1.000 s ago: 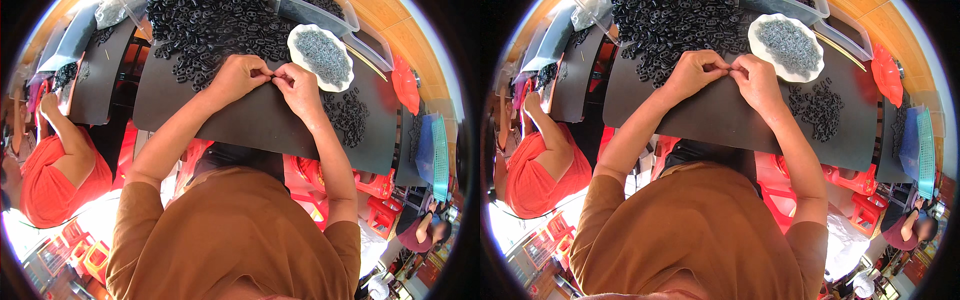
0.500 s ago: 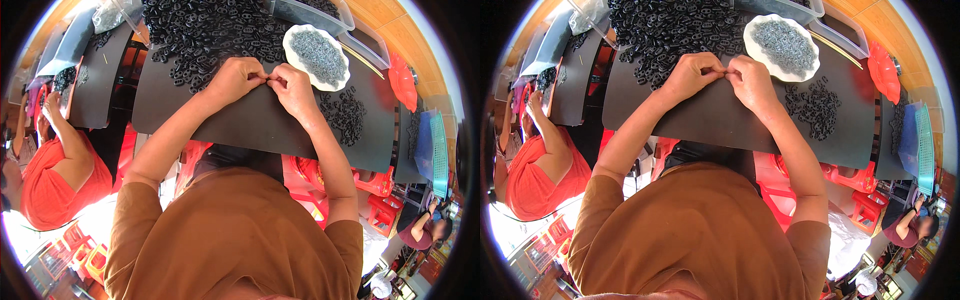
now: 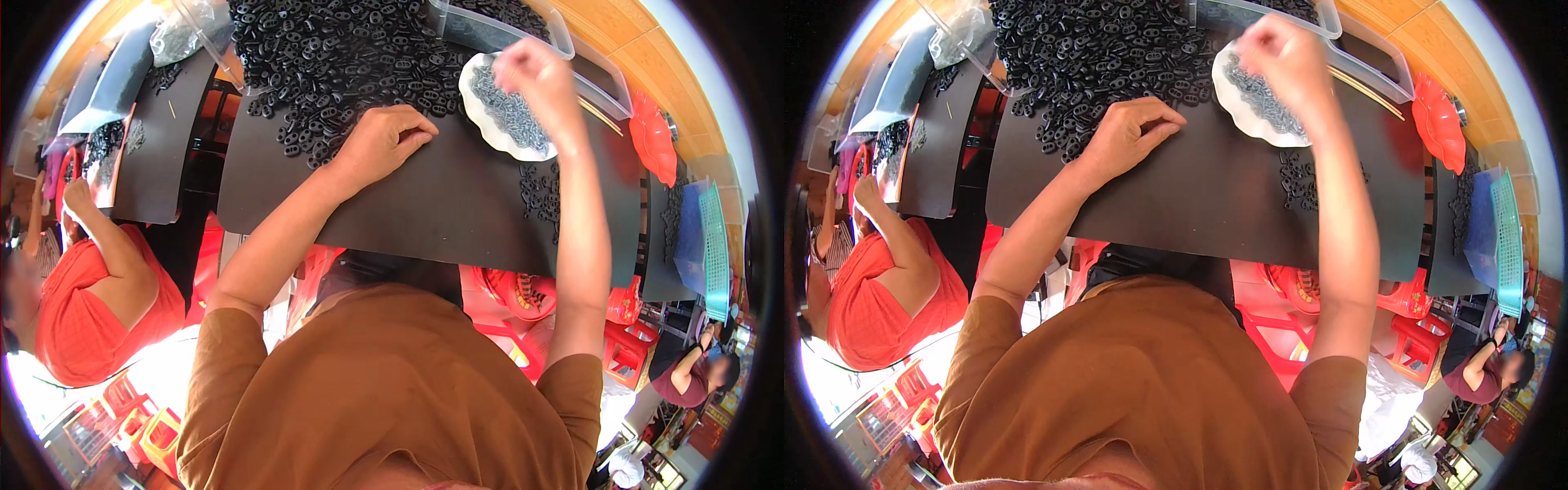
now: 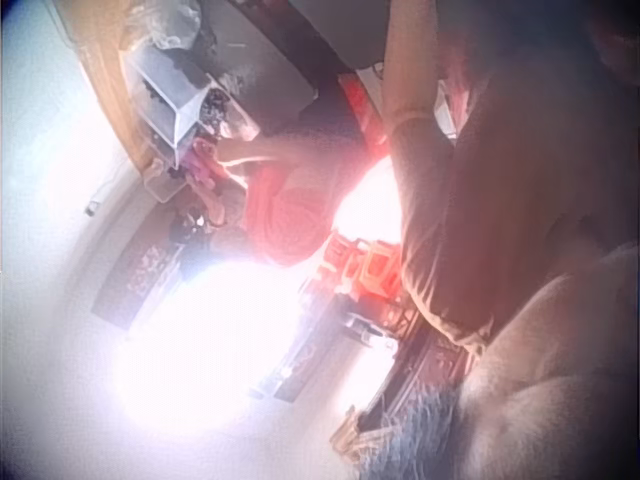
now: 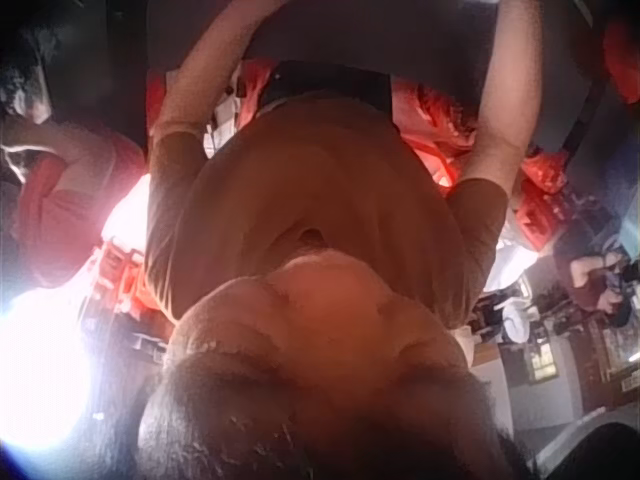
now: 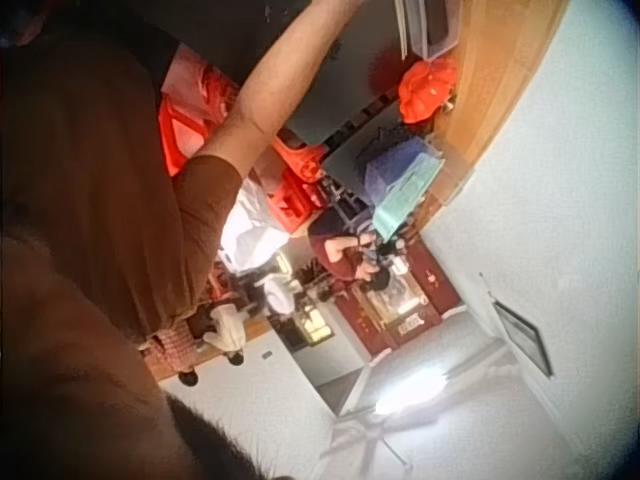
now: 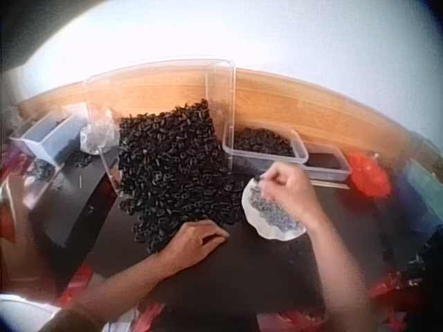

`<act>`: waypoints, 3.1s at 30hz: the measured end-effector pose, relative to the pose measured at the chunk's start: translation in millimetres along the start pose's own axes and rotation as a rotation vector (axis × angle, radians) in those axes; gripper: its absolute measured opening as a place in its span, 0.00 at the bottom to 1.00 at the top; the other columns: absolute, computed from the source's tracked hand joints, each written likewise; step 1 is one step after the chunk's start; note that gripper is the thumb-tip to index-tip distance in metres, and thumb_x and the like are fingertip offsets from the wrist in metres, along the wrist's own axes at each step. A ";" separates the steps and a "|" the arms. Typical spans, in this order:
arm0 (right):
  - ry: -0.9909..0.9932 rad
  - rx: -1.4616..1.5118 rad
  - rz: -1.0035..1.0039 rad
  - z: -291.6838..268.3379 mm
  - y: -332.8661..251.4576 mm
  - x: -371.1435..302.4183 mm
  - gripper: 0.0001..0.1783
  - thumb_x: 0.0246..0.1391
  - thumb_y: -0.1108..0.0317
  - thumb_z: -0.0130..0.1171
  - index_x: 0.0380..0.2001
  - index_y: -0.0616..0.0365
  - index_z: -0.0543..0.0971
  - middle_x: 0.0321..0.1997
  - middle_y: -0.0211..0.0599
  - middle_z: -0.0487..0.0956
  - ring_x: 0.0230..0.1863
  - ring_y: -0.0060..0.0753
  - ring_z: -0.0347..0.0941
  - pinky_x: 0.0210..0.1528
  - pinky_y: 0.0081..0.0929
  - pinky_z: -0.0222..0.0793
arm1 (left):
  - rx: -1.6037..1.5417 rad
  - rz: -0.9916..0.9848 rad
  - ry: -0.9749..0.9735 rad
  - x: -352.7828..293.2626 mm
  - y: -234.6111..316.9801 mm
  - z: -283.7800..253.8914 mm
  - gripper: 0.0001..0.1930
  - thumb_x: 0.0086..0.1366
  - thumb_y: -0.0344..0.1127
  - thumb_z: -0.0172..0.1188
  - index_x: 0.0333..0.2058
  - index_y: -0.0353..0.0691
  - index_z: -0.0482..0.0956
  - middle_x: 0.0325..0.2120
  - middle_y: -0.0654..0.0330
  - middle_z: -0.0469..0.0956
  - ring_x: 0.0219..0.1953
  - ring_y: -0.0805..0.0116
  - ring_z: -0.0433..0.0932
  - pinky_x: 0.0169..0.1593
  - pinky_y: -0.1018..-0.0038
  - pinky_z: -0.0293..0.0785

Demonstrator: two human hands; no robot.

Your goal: The person sits at a table and repeatedly picks up small black plastic rings and metal pins. They insert the pins into the rings by hand and place the assembled units into a white bowl.

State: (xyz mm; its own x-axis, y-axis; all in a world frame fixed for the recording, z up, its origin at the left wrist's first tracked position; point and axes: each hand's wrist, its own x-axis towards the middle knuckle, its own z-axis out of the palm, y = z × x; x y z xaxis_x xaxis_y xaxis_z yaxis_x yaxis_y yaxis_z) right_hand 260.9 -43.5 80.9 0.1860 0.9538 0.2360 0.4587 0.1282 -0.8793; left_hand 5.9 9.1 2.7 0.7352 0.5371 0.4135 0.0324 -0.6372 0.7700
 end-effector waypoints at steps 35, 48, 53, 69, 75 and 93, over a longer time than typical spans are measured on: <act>0.030 -0.845 -0.143 8.6 39.8 -52.7 0.03 0.52 0.68 0.61 0.29 0.54 0.77 0.34 0.34 0.75 0.40 0.45 0.75 0.40 0.42 0.71 | 0.366 0.327 -0.212 -6.1 64.6 34.8 0.09 0.54 0.28 0.58 0.35 0.40 0.81 0.36 0.60 0.80 0.41 0.59 0.79 0.44 0.68 0.78; 0.013 -0.826 -0.178 7.5 34.9 -58.7 0.03 0.50 0.70 0.62 0.28 0.55 0.77 0.33 0.32 0.76 0.37 0.44 0.75 0.37 0.39 0.70 | 0.320 0.474 -0.381 21.9 64.4 101.4 0.10 0.51 0.27 0.56 0.35 0.37 0.78 0.35 0.60 0.74 0.44 0.61 0.73 0.42 0.68 0.77; 0.047 -0.673 -0.112 7.0 31.0 -58.0 0.03 0.50 0.71 0.62 0.28 0.55 0.77 0.31 0.32 0.76 0.35 0.42 0.76 0.35 0.37 0.70 | 0.270 0.480 -0.376 15.3 60.8 86.0 0.10 0.50 0.26 0.58 0.34 0.39 0.78 0.33 0.60 0.73 0.40 0.60 0.74 0.40 0.67 0.77; -0.038 0.232 0.135 5.1 21.3 -57.9 0.04 0.59 0.74 0.58 0.37 0.60 0.79 0.32 0.27 0.81 0.29 0.12 0.68 0.32 0.14 0.64 | -0.115 0.051 -0.190 4.9 29.2 31.8 0.06 0.58 0.24 0.65 0.35 0.37 0.82 0.30 0.59 0.80 0.30 0.68 0.80 0.33 0.74 0.75; -0.047 0.299 0.192 34.8 13.1 -68.3 0.06 0.58 0.73 0.61 0.38 0.61 0.78 0.33 0.31 0.82 0.32 0.17 0.76 0.32 0.16 0.69 | -0.210 -0.127 0.010 11.3 36.0 22.7 0.09 0.60 0.27 0.65 0.40 0.37 0.82 0.30 0.61 0.82 0.29 0.75 0.79 0.34 0.77 0.76; 0.023 0.227 0.022 63.0 1.7 -72.8 0.05 0.56 0.81 0.59 0.33 0.61 0.74 0.29 0.29 0.79 0.30 0.18 0.77 0.35 0.16 0.73 | -0.649 -0.294 -0.032 23.1 6.5 19.8 0.05 0.61 0.25 0.65 0.35 0.32 0.79 0.32 0.59 0.83 0.39 0.73 0.82 0.46 0.78 0.78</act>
State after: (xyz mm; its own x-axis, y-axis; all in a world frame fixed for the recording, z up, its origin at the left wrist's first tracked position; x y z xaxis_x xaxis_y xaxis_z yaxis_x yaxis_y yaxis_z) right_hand 193.4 -95.6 36.1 0.2146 0.9510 0.2224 0.2470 0.1675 -0.9544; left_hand 36.5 6.4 7.6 0.7779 0.6131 0.1376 -0.1701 -0.0054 0.9854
